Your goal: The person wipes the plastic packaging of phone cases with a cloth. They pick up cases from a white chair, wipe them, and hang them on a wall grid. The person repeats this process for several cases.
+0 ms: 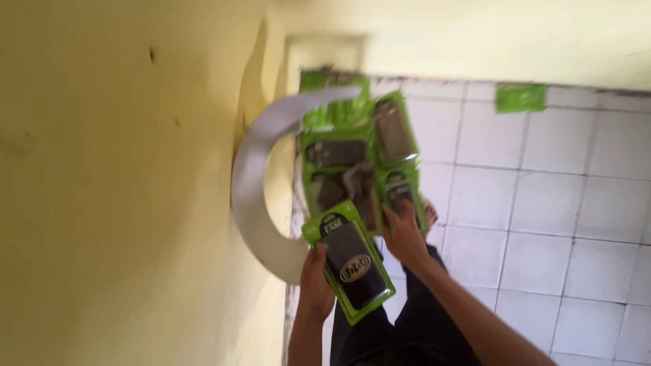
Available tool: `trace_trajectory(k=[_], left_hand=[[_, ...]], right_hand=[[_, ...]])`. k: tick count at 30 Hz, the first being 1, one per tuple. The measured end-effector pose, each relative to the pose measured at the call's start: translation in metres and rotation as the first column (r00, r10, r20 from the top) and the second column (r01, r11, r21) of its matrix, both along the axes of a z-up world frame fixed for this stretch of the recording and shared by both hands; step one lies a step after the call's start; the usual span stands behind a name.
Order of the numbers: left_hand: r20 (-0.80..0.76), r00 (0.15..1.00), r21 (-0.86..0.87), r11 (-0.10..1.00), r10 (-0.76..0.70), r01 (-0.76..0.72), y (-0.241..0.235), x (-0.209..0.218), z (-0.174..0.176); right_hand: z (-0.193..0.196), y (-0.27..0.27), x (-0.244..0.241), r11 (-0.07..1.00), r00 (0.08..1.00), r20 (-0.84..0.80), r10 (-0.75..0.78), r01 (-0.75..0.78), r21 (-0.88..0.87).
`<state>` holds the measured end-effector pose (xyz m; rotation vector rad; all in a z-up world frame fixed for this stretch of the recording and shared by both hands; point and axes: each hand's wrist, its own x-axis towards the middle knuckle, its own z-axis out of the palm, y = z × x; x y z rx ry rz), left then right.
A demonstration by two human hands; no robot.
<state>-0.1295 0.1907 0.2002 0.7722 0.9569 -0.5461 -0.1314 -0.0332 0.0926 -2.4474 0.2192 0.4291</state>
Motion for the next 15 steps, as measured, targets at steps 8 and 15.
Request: trace_trajectory(k=[8, 15], left_hand=[[0.268, 0.808, 0.139, 0.851, -0.524, 0.506, -0.125, 0.021, 0.062], [0.496, 0.451, 0.304, 0.635, -0.742, 0.71, -0.282, 0.021, 0.123]], right_hand=[[0.142, -0.119, -0.056, 0.749, 0.821, -0.132, -0.555, 0.563, 0.349], [0.249, -0.227, -0.08, 0.457, 0.662, -0.185, -0.726, 0.666, 0.589]])
